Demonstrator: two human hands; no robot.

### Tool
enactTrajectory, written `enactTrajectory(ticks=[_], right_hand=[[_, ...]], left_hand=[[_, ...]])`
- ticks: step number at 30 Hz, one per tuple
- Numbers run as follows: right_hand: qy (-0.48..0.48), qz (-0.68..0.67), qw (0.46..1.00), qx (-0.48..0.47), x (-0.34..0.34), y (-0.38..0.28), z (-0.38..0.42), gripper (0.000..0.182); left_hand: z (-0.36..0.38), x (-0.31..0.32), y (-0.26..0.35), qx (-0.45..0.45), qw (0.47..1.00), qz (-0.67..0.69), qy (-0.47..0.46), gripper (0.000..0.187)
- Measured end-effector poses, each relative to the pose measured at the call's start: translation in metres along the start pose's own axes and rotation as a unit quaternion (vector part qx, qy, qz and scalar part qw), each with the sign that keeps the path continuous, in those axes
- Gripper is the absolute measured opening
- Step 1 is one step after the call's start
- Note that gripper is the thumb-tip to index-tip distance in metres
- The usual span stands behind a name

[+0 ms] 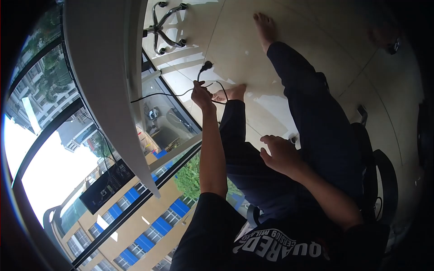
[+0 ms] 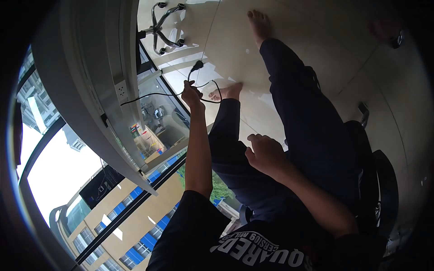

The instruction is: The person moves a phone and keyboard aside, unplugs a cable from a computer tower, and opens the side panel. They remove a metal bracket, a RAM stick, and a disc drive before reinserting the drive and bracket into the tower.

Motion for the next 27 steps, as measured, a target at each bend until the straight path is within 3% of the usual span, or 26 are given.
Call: enactTrajectory(ticks=[3, 6, 9, 16, 19, 22, 27], right_hand=[[-0.005, 0.03, 0.999, 0.01, 0.005, 0.014, 0.003, 0.035], [-0.004, 0.041, 0.999, 0.032, 0.0, 0.02, 0.0, 0.036], [-0.001, 0.053, 0.998, 0.043, 0.004, 0.031, -0.001, 0.038], [-0.017, 0.085, 0.992, 0.087, 0.012, 0.037, -0.017, 0.04], [0.031, 0.133, 0.991, 0.009, 0.023, 0.048, -0.025, 0.039], [0.077, 0.202, 0.976, -0.027, 0.01, -0.002, -0.018, 0.038], [0.04, 0.24, 0.969, -0.046, 0.022, -0.044, -0.027, 0.04]], left_hand=[[-0.009, 0.035, -0.061, -0.099, 0.989, -0.002, -0.107, 0.029], [-0.026, 0.063, -0.089, -0.101, 0.976, -0.053, -0.188, 0.039], [-0.051, 0.077, -0.094, -0.115, 0.98, -0.035, -0.159, 0.054], [-0.079, 0.101, -0.11, -0.12, 0.981, 0.009, -0.155, 0.053], [-0.08, 0.106, -0.11, -0.112, 0.981, 0.022, -0.16, 0.053], [-0.072, 0.104, -0.106, -0.103, 0.98, 0.032, -0.167, 0.053], [-0.055, 0.09, -0.088, -0.071, 0.98, 0.04, -0.182, 0.052]])
Point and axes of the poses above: each hand's wrist, its own z-axis away from the middle knuckle, its own x-axis out of the palm, y = z × x, the point moved 4 cm from there along -z, towards the middle knuckle, and after that the axes turned 10 degrees about x, right-handed, at the moved point
